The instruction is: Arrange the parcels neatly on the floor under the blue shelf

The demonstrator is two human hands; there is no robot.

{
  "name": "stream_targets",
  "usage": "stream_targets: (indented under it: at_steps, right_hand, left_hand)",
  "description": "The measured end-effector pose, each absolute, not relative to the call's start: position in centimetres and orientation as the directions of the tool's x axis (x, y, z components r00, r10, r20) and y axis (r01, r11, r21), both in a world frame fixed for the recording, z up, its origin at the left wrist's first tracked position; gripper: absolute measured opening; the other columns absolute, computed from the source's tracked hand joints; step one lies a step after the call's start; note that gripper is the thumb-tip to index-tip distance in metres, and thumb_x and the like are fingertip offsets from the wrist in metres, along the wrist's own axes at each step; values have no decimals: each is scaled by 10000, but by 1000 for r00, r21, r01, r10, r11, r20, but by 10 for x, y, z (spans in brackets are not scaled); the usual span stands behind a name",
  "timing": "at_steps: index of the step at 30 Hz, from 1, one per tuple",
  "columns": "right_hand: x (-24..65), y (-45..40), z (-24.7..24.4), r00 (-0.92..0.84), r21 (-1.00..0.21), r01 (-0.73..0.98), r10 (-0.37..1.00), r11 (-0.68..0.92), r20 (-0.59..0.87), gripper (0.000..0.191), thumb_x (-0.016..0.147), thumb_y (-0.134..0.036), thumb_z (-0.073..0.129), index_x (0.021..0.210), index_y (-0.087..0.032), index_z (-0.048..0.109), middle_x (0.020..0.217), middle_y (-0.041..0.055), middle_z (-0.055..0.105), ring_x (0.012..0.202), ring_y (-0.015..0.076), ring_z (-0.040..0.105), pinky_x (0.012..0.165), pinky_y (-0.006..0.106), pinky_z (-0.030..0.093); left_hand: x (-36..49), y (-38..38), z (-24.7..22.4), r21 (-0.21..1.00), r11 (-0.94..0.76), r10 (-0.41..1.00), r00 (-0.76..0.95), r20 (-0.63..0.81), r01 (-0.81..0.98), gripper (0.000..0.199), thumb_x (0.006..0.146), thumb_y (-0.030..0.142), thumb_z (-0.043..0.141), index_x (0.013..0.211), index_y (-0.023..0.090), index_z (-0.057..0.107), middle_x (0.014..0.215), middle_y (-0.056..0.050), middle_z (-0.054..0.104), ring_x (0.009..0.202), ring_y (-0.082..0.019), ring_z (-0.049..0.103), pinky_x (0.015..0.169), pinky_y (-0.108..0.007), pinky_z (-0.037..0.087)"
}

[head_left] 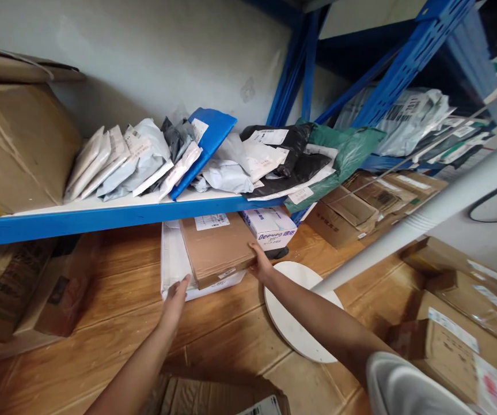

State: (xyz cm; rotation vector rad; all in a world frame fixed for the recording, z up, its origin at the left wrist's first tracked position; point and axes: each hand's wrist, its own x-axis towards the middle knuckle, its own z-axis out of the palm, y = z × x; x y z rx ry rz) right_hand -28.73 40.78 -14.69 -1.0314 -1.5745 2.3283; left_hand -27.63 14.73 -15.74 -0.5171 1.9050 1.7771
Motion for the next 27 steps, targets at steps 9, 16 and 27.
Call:
stream_targets:
  at_steps: [9, 16, 27]
  right_hand:
    - [-249, 389, -113, -806, -858, 219, 410, -464, -428, 441, 440, -297, 840, 820, -141, 681, 830, 14, 704, 789, 142, 618, 684, 223, 485]
    - [-216, 408, -71, -867, -955, 62, 458, -289, -195, 503, 503, -320, 824, 942, -135, 663, 972, 47, 708, 952, 192, 619, 856, 272, 493]
    - [-262, 474, -61, -686, -896, -132, 692, -424, -227, 364, 539, -373, 684, 853, -231, 567, 825, -40, 664, 805, 142, 611, 606, 221, 489]
  left_hand:
    - [-268, 157, -150, 508, -464, 225, -651, -725, -726, 418, 928, 379, 475, 1322, 245, 436, 1038, -109, 660, 834, -183, 708, 772, -277, 587]
    - [-239, 186, -153, 412, -626, 334, -705, -626, -662, 339, 898, 275, 495, 1235, 247, 529, 1226, -117, 628, 1056, -247, 675, 829, -348, 615]
    - [-276, 253, -104, 657, -507, 325, -830, -453, -557, 469, 830, 334, 655, 1282, 264, 548, 1280, -78, 633, 1137, -236, 624, 1023, -446, 509]
